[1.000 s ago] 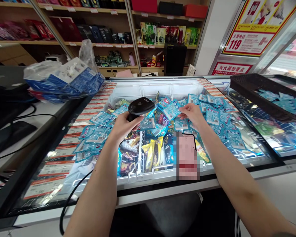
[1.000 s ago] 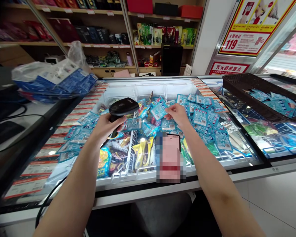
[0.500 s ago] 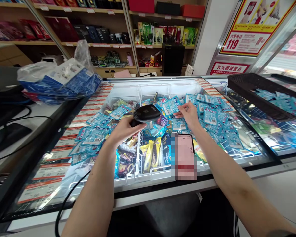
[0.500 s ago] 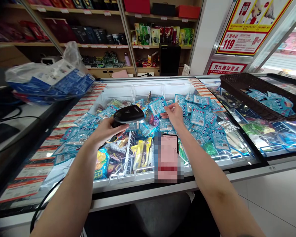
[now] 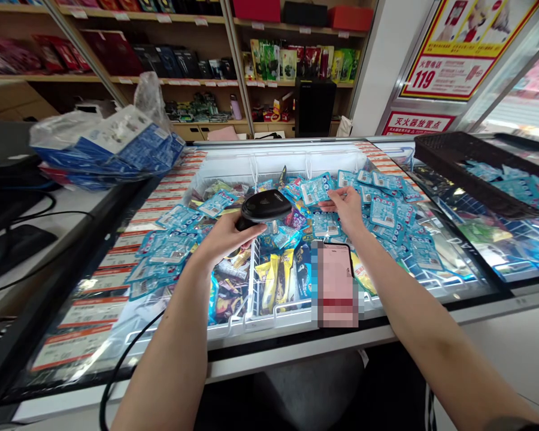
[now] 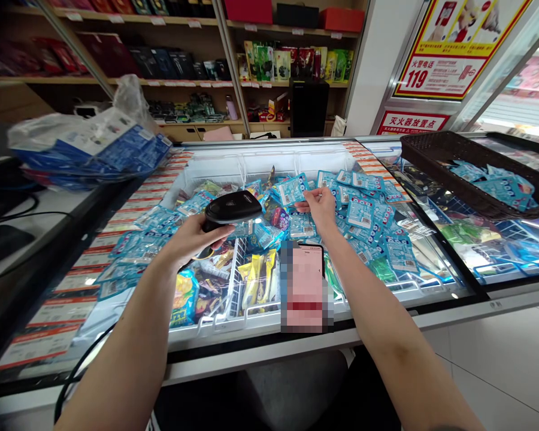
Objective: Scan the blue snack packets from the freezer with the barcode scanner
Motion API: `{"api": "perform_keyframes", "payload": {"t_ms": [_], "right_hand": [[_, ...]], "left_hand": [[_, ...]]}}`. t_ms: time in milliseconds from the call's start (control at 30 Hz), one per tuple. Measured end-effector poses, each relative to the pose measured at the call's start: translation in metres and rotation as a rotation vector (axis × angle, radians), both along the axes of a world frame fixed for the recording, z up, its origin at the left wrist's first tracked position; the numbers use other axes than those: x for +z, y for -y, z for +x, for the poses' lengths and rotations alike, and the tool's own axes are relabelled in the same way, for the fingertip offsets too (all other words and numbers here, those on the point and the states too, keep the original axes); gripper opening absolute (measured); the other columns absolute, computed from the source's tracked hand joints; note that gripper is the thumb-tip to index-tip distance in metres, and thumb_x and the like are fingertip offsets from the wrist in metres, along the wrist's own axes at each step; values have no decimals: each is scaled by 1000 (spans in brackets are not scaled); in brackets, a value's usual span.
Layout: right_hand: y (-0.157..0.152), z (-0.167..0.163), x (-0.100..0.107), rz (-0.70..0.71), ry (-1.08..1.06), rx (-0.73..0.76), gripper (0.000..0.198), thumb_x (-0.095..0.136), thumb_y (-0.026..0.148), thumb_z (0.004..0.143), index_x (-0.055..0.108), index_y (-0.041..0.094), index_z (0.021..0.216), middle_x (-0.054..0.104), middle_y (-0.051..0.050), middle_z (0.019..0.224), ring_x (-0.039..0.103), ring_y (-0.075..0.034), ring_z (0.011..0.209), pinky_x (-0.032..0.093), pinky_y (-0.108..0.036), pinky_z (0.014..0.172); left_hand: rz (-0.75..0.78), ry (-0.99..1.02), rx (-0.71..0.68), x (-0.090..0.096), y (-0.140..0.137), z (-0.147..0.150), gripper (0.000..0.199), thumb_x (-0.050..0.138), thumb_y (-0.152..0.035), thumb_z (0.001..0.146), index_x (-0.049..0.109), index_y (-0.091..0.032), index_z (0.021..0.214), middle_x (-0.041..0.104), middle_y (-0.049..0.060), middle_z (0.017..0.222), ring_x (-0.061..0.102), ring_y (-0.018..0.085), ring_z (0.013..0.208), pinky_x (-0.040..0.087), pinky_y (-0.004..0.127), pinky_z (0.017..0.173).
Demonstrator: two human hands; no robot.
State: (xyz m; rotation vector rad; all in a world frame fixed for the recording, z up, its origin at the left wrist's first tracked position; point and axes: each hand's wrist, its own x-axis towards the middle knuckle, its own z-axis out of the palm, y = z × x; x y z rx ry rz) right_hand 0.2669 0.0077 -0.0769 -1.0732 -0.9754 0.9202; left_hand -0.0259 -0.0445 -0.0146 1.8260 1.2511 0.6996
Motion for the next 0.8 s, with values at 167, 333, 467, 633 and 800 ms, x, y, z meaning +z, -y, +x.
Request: {"api": "perform_keyframes", "payload": {"t_ms": [167, 333, 467, 633, 800], "right_hand": [[-2, 1, -2, -9, 2, -9, 37, 73, 44, 75, 43, 24, 85, 65, 3, 63, 73, -22, 66, 62, -35, 60], [-2, 0, -3, -6, 2, -2, 36, 73, 43, 75, 43, 24, 84, 64, 3, 61, 73, -21, 64, 61, -33, 58], [-2, -1, -5, -9, -4, 1, 37, 73, 43, 75, 43, 24, 85, 64, 4, 62, 73, -20, 63, 60, -31, 58], [0, 0, 2, 33, -4, -4, 35, 70, 40, 76, 42, 24, 89, 64, 5, 62, 72, -20, 61, 60, -32, 58], [0, 15, 10, 122, 88, -126, 42, 65, 40, 79, 39, 25, 109, 63, 5, 64, 72, -22, 63, 60, -35, 59]], "left_hand": [[-22, 8, 1, 0, 0, 0, 36, 66, -50, 76, 53, -18, 68, 54, 1, 52, 51, 13, 46, 35, 23, 44], [-32, 6, 3, 0, -1, -1, 34, 68, -49, 76, 54, -18, 69, 53, 0, 51, 51, 12, 45, 35, 23, 44], [-37, 12, -4, 1, 0, 0, 33, 68, -47, 75, 55, -18, 68, 53, 0, 50, 51, 12, 45, 36, 23, 44], [-21, 51, 32, 2, 2, 3, 32, 67, -46, 75, 55, -17, 68, 54, 1, 51, 49, 12, 45, 35, 24, 44], [40, 72, 114, -4, -4, -1, 32, 66, -47, 76, 55, -17, 70, 52, 0, 50, 48, 12, 45, 36, 24, 45]]}}
